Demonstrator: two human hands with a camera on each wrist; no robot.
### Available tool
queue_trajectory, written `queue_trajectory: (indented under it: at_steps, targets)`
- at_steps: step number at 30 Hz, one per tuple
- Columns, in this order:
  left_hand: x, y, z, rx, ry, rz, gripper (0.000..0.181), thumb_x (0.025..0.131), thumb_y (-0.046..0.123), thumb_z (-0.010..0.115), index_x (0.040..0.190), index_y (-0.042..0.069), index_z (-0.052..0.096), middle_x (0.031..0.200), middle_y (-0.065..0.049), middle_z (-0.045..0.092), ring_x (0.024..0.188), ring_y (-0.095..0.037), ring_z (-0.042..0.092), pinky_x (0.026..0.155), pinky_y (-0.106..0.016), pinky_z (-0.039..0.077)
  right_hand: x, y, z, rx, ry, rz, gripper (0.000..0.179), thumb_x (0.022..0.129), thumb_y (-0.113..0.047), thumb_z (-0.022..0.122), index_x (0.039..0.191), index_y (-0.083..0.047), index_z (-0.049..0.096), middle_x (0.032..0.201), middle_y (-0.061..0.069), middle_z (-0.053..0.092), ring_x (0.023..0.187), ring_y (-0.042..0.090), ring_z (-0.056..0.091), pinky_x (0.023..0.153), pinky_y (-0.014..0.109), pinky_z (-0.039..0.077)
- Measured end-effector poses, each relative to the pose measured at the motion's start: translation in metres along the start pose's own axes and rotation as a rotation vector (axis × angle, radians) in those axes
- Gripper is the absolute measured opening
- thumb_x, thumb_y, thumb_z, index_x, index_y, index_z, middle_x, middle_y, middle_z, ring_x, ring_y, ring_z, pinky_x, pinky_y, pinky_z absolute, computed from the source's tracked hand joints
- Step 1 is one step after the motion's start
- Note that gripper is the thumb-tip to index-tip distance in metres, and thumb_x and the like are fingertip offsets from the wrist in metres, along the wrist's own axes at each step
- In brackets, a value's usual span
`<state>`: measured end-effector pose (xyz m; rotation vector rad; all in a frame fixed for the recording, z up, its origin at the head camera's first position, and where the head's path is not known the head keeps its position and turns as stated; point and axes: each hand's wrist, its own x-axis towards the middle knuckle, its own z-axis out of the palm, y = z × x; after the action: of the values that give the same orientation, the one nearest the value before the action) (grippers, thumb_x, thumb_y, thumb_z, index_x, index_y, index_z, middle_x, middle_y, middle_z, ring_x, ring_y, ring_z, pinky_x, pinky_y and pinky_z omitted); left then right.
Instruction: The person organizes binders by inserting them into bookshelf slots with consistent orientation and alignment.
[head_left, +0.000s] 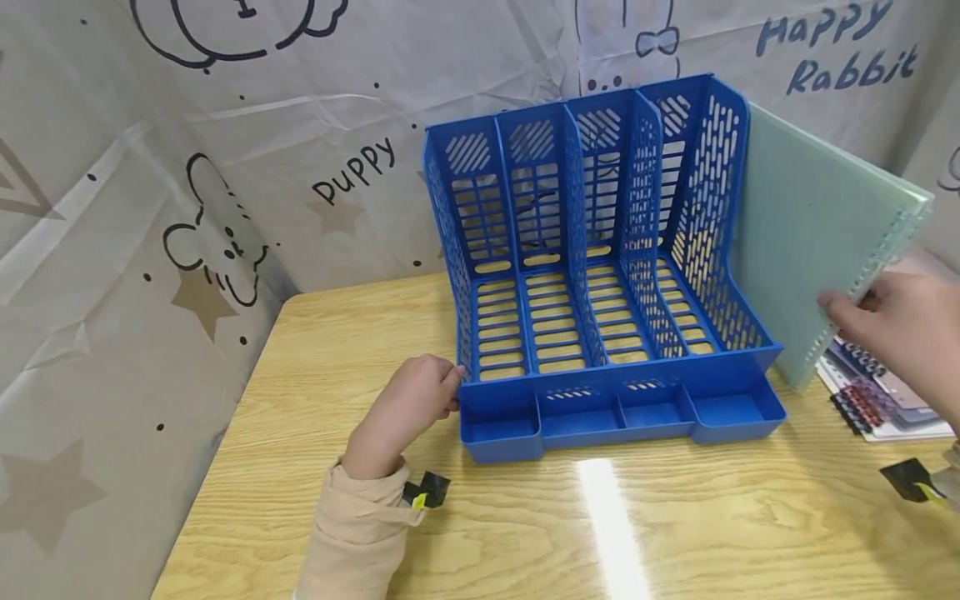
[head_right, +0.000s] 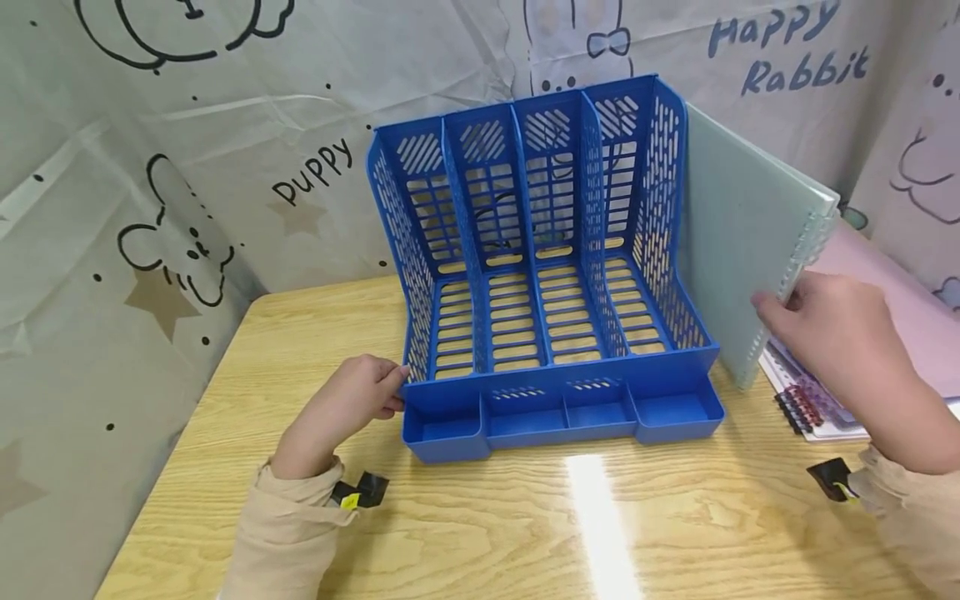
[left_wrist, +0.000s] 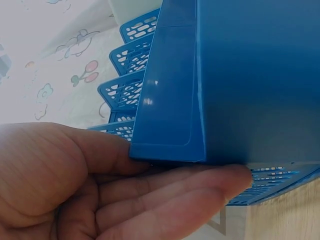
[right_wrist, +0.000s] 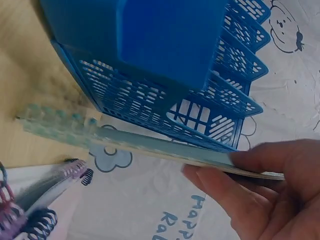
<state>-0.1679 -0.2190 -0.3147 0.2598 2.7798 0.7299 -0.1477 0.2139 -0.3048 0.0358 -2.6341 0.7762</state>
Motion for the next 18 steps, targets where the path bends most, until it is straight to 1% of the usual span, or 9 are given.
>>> queue_trajectory:
  at_steps: [3,6,8,10,13,15,16,17,18]
  targets:
    - [0.0,-0.001,-0.001,-0.002,0.003,-0.004,0.042,0.101,0.015,0.043,0.063,0.004,0.06,0.063,-0.006,0.062,0.055,-0.011,0.056,0.056,-0.024,0.049,0.005,0.0,-0.003,-0.05,-0.065,-0.032,0.038,0.084,0.004,0.057,0.117,0.021,0.047,0.097,0.047,0.054,0.051,0.033,0.059,0.038,0.018,0.037]
    - [0.0,-0.003,-0.001,-0.01,0.006,-0.007,0.043,0.1,0.015,0.043,0.062,0.004,0.058,0.063,-0.007,0.062,0.055,-0.011,0.057,0.056,-0.024,0.05,0.007,-0.001,-0.004,-0.091,-0.079,-0.031,0.04,0.084,0.004,0.057,0.119,0.02,0.045,0.098,0.046,0.053,0.053,0.04,0.059,0.037,0.026,0.042]
    - [0.001,-0.004,-0.001,-0.015,0.006,-0.008,0.043,0.1,0.015,0.043,0.062,0.004,0.058,0.063,-0.006,0.062,0.055,-0.011,0.057,0.056,-0.023,0.05,0.006,-0.001,-0.003,-0.121,-0.08,-0.025,0.039,0.085,0.003,0.057,0.117,0.021,0.045,0.094,0.045,0.055,0.052,0.039,0.059,0.037,0.03,0.043]
    - [0.001,-0.004,0.0,-0.02,0.006,-0.013,0.042,0.1,0.015,0.044,0.062,0.004,0.058,0.064,-0.006,0.063,0.055,-0.011,0.058,0.056,-0.024,0.05,0.004,-0.002,-0.002,-0.144,-0.075,-0.01,0.035,0.086,0.0,0.056,0.113,0.02,0.048,0.084,0.041,0.059,0.048,0.033,0.057,0.037,0.031,0.041]
    - [0.002,-0.005,0.002,-0.034,0.009,-0.023,0.041,0.1,0.015,0.044,0.064,0.004,0.06,0.065,-0.006,0.063,0.056,-0.012,0.06,0.057,-0.025,0.052,0.001,0.001,-0.002,-0.189,-0.057,0.002,0.026,0.088,-0.005,0.054,0.098,0.02,0.056,0.066,0.03,0.061,0.043,0.021,0.049,0.037,0.028,0.034]
    - [0.002,-0.005,0.003,-0.048,0.01,-0.031,0.041,0.1,0.015,0.044,0.064,0.003,0.06,0.066,-0.006,0.063,0.056,-0.012,0.061,0.058,-0.025,0.053,0.001,0.009,-0.001,-0.197,-0.069,0.036,0.031,0.091,-0.009,0.053,0.09,0.022,0.058,0.06,0.026,0.061,0.04,0.018,0.047,0.036,0.029,0.031]
    - [0.003,-0.005,0.004,-0.056,0.011,-0.035,0.041,0.1,0.015,0.044,0.065,0.003,0.06,0.067,-0.006,0.063,0.057,-0.013,0.061,0.058,-0.025,0.053,0.001,0.018,0.002,-0.206,-0.054,0.032,0.042,0.094,-0.019,0.051,0.088,0.022,0.059,0.055,0.023,0.06,0.038,0.014,0.046,0.035,0.031,0.032]
    - [0.003,-0.006,0.005,-0.065,0.01,-0.038,0.041,0.1,0.015,0.044,0.064,0.003,0.06,0.067,-0.007,0.063,0.057,-0.013,0.061,0.058,-0.026,0.054,0.002,0.03,0.006,-0.201,-0.04,0.028,0.05,0.096,-0.027,0.048,0.089,0.022,0.059,0.058,0.025,0.061,0.037,0.008,0.046,0.033,0.033,0.035]
    - [0.003,-0.006,0.005,-0.071,0.009,-0.039,0.041,0.1,0.015,0.044,0.064,0.003,0.06,0.067,-0.007,0.063,0.057,-0.013,0.061,0.058,-0.026,0.054,0.003,0.036,0.008,-0.18,-0.041,0.039,0.05,0.097,-0.026,0.047,0.093,0.023,0.057,0.063,0.03,0.062,0.037,0.011,0.05,0.033,0.035,0.039]
